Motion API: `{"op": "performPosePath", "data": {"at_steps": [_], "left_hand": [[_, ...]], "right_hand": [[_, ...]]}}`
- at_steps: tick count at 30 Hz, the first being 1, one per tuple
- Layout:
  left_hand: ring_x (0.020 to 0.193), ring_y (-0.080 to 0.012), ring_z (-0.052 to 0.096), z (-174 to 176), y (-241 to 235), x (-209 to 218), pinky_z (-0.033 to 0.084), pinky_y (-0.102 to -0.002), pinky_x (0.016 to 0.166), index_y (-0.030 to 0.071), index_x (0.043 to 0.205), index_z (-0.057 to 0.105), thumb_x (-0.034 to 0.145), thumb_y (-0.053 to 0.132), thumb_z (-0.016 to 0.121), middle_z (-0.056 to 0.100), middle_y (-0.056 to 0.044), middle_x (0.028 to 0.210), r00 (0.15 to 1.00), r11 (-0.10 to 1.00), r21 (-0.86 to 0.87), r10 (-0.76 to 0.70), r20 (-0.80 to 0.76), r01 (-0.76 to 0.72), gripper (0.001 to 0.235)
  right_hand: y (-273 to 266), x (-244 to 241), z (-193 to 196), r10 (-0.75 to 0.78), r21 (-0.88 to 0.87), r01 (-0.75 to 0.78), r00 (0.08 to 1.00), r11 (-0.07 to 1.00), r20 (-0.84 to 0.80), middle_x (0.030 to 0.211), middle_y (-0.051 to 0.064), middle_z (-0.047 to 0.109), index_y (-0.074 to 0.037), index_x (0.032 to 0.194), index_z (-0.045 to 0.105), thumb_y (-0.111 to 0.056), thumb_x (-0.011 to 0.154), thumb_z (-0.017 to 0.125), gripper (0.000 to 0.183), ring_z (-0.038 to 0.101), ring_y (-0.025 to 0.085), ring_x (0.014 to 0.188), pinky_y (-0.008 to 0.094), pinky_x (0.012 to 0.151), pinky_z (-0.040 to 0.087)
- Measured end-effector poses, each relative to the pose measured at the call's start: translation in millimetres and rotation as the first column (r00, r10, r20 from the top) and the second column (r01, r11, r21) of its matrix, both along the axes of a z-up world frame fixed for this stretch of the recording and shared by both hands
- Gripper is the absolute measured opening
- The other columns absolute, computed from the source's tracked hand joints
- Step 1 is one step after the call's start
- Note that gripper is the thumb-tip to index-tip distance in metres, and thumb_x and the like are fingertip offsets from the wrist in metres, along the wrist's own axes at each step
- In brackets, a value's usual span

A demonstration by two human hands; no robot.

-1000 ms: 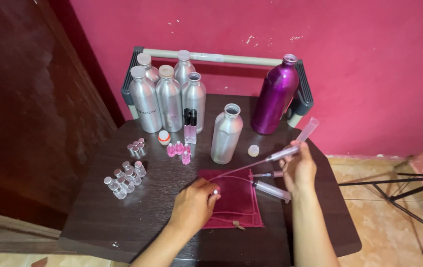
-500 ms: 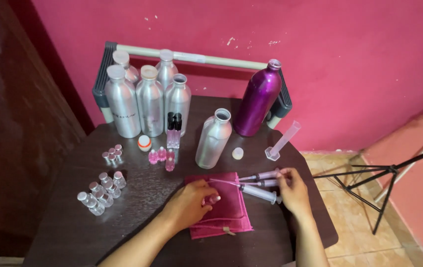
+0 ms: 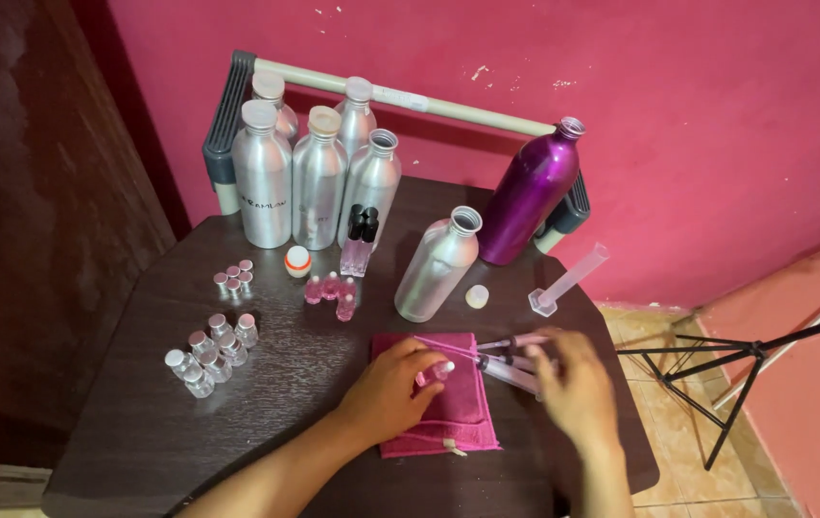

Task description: Filling small glass vials with liquid from larger aluminum bottles using syringes and capping them on a consultation table.

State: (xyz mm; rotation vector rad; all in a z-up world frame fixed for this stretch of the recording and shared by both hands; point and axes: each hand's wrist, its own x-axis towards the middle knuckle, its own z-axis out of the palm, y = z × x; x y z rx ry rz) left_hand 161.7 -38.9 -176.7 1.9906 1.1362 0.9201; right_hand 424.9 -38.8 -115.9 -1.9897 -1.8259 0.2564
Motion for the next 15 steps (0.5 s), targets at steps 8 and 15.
{"op": "performPosePath", "data": {"at_steps": [8,15], "left_hand": [[0.110,-0.0288,0.069,-7.1,5.5,5.9,0.049,-0.039,0.102,0.007,0.122,0.072,0.089,0.014,0.073,0.072,-0.011,0.118,0.996,0.999,0.046,-0.008,0.089,0.004,0.034],[0.092,-0.0228,0.075,-9.1,9.3,3.7,0.055,-0.034,0.084,0.004,0.107,0.077,0.081,0.006,0.077,0.080,-0.009,0.104,0.974,0.997,0.058,-0.060,0.219,0.049,0.026]], "right_hand": [[6.7,-70.5,8.5,0.610,0.043,-0.612,0.774,0.789,-0.172,0.099,0.001,0.081,-0.012,0.103,0.076,-0.026,0.087,0.078,0.021,0.076,0.018,0.089,0.032,0.082,0.056],[12.1,-66.0,-33.9,0.445,0.070,-0.462,0.787,0.884,-0.428,0.068,-0.006,0.077,-0.015,0.078,0.078,-0.014,0.082,0.080,0.005,0.060,0.004,0.057,0.023,0.053,0.044]]}}
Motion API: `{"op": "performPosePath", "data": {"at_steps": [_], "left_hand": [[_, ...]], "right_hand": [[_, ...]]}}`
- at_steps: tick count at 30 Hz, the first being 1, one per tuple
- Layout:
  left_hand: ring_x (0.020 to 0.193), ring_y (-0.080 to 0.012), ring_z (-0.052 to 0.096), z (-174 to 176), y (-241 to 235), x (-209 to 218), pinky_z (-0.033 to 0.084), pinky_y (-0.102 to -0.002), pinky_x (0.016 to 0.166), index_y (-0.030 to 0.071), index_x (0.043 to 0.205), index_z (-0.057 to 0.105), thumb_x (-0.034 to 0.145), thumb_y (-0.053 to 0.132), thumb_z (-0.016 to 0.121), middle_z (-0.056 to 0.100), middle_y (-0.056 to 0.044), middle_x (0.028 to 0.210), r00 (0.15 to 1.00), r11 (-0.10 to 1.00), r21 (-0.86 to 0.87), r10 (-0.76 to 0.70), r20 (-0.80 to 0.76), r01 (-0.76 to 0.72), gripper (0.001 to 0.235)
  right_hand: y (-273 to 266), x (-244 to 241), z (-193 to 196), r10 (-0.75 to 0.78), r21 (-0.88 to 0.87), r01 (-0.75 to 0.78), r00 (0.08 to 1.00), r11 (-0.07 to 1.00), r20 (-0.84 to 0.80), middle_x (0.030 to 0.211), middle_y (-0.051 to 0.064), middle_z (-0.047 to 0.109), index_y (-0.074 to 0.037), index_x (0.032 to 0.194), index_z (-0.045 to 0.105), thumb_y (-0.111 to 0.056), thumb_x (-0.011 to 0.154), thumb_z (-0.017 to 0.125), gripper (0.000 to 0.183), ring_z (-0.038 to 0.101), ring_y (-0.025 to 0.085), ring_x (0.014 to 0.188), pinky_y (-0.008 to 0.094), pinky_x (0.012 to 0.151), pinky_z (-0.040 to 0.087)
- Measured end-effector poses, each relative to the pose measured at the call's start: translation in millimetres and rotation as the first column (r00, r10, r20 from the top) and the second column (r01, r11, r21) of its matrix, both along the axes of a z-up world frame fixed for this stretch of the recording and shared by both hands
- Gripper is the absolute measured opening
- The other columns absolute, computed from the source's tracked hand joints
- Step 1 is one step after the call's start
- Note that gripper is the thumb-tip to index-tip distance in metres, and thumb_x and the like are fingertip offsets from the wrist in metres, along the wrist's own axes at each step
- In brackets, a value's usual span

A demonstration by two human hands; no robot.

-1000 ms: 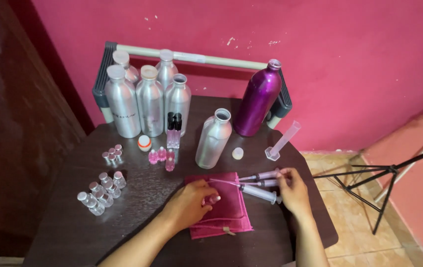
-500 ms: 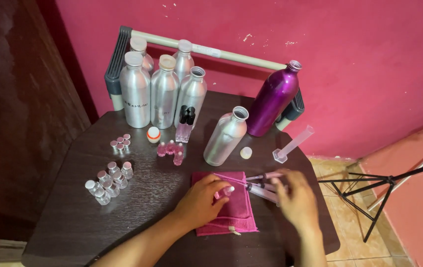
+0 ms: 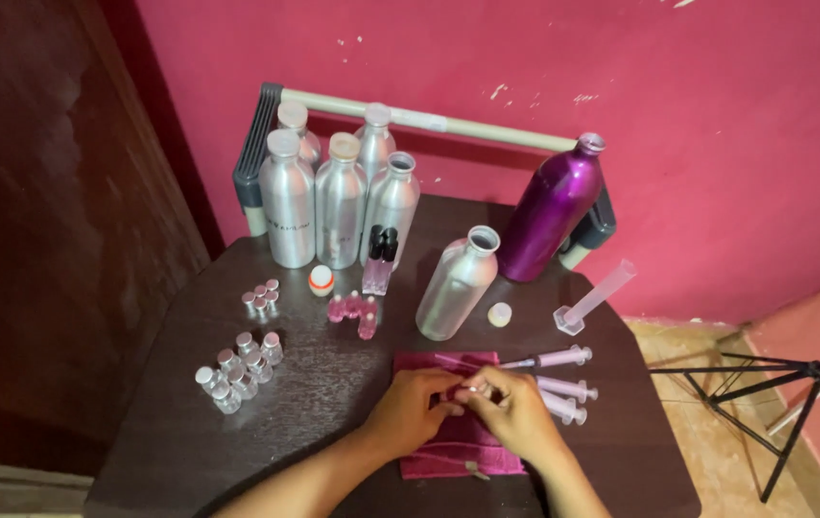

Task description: Filling small glass vials with liquid from larger aluminum bottles using syringes and capping them on a consultation table.

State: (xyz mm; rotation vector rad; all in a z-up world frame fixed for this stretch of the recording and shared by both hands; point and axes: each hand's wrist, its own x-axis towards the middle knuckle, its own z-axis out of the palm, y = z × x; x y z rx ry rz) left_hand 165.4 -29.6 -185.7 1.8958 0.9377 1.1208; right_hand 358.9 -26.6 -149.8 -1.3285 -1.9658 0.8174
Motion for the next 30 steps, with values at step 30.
{"op": "performPosePath", "data": {"at_steps": [30], "left_hand": [[0.076,-0.0079,0.064,4.2,-2.0,2.4,0.049,-0.029,0.069,0.015,0.107,0.081,0.082,0.011,0.078,0.079,0.000,0.090,0.999,0.958,-0.283,0.032,-0.008,-0.033,0.025]], "right_hand": [[-7.4,-8.5,-14.4,-0.124,0.061,0.129,0.990,0.990,-0.069,0.066,-0.004,0.072,-0.014,0.072,0.070,-0.018,0.089,0.077,0.019,0.060,0.007,0.061,0.027,0.060,0.047]]}}
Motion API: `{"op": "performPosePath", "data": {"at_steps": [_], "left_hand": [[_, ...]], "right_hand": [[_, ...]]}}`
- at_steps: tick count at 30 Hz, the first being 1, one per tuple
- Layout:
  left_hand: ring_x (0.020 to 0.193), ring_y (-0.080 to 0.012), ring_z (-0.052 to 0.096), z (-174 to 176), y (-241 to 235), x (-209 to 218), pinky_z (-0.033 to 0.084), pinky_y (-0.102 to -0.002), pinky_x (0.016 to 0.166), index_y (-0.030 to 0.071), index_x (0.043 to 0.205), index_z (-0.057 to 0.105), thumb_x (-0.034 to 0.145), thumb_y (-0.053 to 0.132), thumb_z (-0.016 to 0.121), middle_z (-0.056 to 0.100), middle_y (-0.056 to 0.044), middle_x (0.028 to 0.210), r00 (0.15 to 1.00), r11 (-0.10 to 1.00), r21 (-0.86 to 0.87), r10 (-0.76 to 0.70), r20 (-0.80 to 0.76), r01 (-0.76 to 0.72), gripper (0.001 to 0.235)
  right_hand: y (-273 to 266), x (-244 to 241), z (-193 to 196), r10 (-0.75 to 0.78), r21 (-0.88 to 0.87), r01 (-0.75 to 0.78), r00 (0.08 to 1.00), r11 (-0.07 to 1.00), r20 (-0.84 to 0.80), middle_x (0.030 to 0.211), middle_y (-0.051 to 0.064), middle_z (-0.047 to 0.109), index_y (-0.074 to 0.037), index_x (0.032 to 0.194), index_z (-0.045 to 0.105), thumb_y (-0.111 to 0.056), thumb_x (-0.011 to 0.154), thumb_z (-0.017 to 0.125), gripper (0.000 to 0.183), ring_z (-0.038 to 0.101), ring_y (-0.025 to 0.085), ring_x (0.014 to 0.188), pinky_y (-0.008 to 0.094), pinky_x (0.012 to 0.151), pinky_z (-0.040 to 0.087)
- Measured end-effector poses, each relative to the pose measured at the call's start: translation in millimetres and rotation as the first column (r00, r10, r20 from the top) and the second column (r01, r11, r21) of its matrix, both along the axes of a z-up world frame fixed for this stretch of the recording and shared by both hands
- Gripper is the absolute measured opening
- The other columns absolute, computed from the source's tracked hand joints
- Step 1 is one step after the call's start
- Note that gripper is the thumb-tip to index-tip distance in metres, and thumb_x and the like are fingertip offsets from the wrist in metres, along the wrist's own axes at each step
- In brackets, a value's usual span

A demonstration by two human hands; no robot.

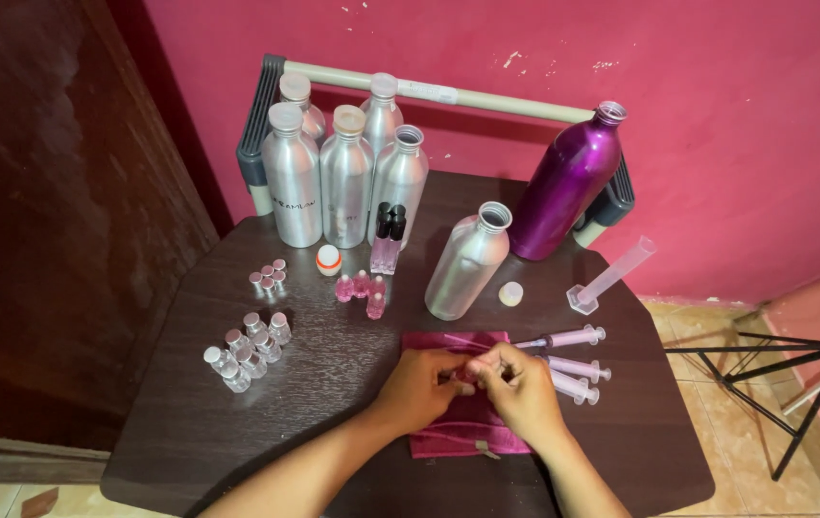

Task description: Filling small glass vials with liquid from larger aluminum bottles using syringes and capping them on a consultation table.

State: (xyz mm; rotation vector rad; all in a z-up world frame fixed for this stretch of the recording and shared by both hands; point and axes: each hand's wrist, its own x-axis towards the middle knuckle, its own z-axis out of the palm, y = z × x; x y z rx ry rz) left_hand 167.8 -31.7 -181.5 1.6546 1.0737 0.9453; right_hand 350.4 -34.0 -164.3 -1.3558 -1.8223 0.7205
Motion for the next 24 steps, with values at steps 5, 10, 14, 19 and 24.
{"op": "performPosePath", "data": {"at_steps": [5,10,14,19,24], "left_hand": [[0.079,-0.0001,0.062,3.5,0.0,-1.4,0.050,-0.025,0.070,0.016,0.099,0.083,0.082,0.009,0.077,0.081,0.006,0.087,0.999,0.997,-0.083,0.006,0.048,-0.002,0.019],[0.055,-0.0052,0.041,-6.1,1.7,-0.2,0.037,-0.029,0.054,0.020,0.108,0.083,0.083,0.016,0.083,0.064,0.009,0.064,0.999,0.997,-0.077,0.015,-0.037,-0.017,0.025],[0.103,-0.0149,0.078,-5.7,1.7,2.3,0.059,-0.026,0.095,0.010,0.115,0.078,0.081,0.016,0.083,0.080,-0.007,0.114,0.998,0.995,-0.096,0.026,0.051,-0.021,0.035],[0.102,-0.0111,0.076,8.4,-5.2,-1.1,0.055,-0.026,0.093,0.022,0.106,0.080,0.076,0.021,0.081,0.082,0.006,0.108,0.993,0.992,0.123,0.038,-0.115,-0.023,0.030],[0.105,-0.0221,0.067,-11.9,2.9,0.1,0.049,-0.037,0.098,0.021,0.104,0.079,0.079,0.024,0.082,0.079,0.004,0.107,0.984,0.961,0.266,-0.028,-0.177,0.075,0.025]], "right_hand": [[-0.6,0.4,-8.1,0.029,0.344,-0.121,0.965,0.931,0.261,0.070,-0.002,0.066,-0.013,0.081,0.065,-0.023,0.095,0.071,0.018,0.063,0.017,0.060,0.033,0.060,0.049],[1.7,3.9,-2.2,-0.045,-0.010,0.045,0.998,0.999,-0.042,0.062,-0.005,0.063,-0.014,0.075,0.069,-0.025,0.093,0.072,0.022,0.052,0.006,0.057,0.026,0.057,0.041],[9.1,16.4,-6.0,-0.030,0.096,0.036,0.998,0.995,-0.054,0.078,-0.003,0.074,-0.011,0.085,0.074,-0.018,0.089,0.077,0.008,0.064,0.008,0.074,0.025,0.073,0.051],[38.6,63.5,7.4,-0.222,-0.025,0.227,0.965,0.974,0.137,0.102,-0.001,0.079,-0.014,0.105,0.080,-0.017,0.093,0.070,0.015,0.071,0.010,0.088,0.025,0.078,0.051],[65.2,52.7,34.0,-0.225,-0.157,0.373,0.791,0.914,0.569,0.110,0.001,0.080,-0.022,0.109,0.075,-0.026,0.094,0.062,0.020,0.073,0.027,0.109,0.043,0.088,0.053]]}}
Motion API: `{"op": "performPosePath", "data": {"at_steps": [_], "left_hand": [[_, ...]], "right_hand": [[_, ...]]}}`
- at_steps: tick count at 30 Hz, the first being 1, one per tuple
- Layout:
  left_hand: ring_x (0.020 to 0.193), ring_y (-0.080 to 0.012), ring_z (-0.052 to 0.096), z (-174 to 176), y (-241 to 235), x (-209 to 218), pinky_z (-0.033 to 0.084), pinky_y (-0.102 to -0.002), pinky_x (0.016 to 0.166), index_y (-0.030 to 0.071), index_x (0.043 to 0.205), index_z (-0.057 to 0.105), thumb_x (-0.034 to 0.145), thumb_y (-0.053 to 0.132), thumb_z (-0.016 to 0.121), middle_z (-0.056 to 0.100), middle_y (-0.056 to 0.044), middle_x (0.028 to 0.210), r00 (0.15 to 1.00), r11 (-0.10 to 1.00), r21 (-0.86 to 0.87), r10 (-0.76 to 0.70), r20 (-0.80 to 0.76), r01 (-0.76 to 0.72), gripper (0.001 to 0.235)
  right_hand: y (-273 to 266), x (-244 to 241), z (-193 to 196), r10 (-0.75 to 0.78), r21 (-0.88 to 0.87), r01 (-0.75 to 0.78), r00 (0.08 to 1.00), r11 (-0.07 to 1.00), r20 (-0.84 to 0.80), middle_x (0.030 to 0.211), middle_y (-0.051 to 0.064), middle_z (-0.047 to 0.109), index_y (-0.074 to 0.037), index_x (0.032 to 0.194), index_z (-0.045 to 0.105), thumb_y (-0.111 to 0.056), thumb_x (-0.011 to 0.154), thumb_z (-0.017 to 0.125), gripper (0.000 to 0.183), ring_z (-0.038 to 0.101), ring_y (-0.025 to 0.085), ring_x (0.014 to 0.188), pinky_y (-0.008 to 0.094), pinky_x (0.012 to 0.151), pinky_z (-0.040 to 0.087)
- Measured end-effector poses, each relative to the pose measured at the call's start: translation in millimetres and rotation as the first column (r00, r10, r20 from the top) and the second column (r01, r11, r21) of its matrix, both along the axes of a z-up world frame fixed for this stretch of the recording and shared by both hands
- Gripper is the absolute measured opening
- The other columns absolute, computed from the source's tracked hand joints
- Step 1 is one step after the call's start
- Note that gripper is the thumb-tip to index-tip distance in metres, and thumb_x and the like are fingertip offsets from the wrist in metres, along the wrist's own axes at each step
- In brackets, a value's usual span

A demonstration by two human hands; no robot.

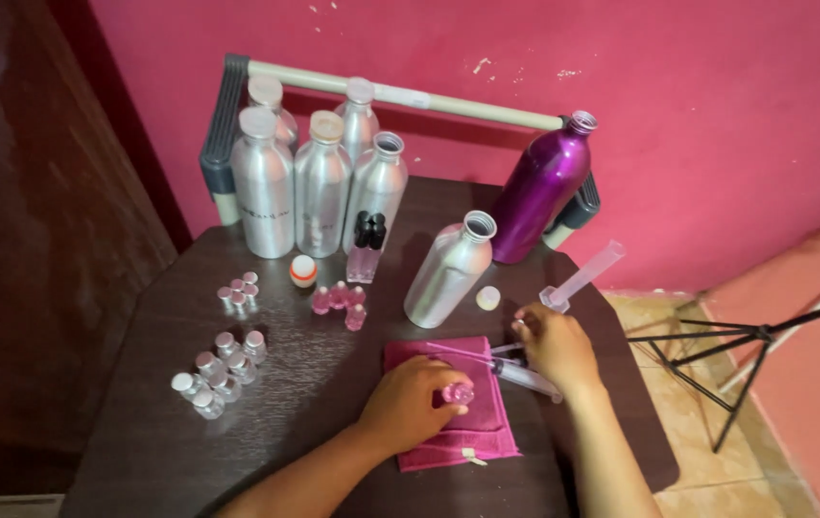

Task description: Filling small glass vials with liquid from larger aluminum bottles using syringes and capping them on a consultation table.

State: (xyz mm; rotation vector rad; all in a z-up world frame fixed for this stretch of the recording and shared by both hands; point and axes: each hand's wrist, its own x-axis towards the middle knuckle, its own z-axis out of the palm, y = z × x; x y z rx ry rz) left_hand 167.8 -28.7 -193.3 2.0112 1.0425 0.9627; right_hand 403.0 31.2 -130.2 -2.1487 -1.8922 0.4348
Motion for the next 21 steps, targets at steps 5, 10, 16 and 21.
{"op": "performPosePath", "data": {"at_steps": [5,10,16,21], "left_hand": [[0.108,-0.0206,0.068,7.3,-1.2,0.2,0.054,-0.039,0.091,0.024,0.107,0.079,0.078,0.020,0.077,0.071,0.006,0.115,0.993,0.991,-0.132,-0.007,-0.119,-0.009,0.029],[0.106,-0.0216,0.068,10.3,-0.2,-2.2,0.052,-0.041,0.090,0.023,0.107,0.077,0.078,0.023,0.083,0.074,0.006,0.113,0.976,0.994,-0.109,0.002,-0.219,-0.027,0.030],[0.106,-0.0239,0.070,12.7,1.2,-4.9,0.055,-0.046,0.085,0.023,0.115,0.075,0.082,0.027,0.080,0.074,0.004,0.118,0.948,0.994,-0.102,-0.009,-0.318,-0.024,0.034],[0.104,-0.0229,0.070,15.5,1.9,-6.9,0.055,-0.046,0.083,0.023,0.116,0.073,0.083,0.028,0.080,0.073,0.006,0.118,0.945,0.990,-0.137,-0.027,-0.325,-0.018,0.035]], "right_hand": [[10.5,-5.0,-12.4,0.022,-0.064,-0.009,0.979,0.998,0.201,0.109,0.006,0.075,-0.023,0.102,0.073,-0.032,0.095,0.066,0.013,0.070,0.037,0.103,0.055,0.084,0.053],[4.3,21.2,-8.3,0.014,0.107,-0.013,1.000,0.994,-0.014,0.130,0.008,0.071,-0.020,0.124,0.072,-0.040,0.086,0.078,0.044,0.076,0.024,0.079,0.040,0.092,0.051],[-24.6,108.2,-18.0,-0.040,-0.081,0.017,0.954,0.997,-0.298,0.120,0.002,0.078,-0.012,0.108,0.080,-0.016,0.084,0.080,0.023,0.073,0.017,0.111,0.030,0.102,0.051],[-31.5,143.9,-38.9,0.044,-0.136,-0.097,0.936,0.986,-0.349,0.118,0.005,0.068,-0.018,0.124,0.077,-0.007,0.088,0.076,0.038,0.069,0.018,0.114,0.029,0.109,0.048]]}}
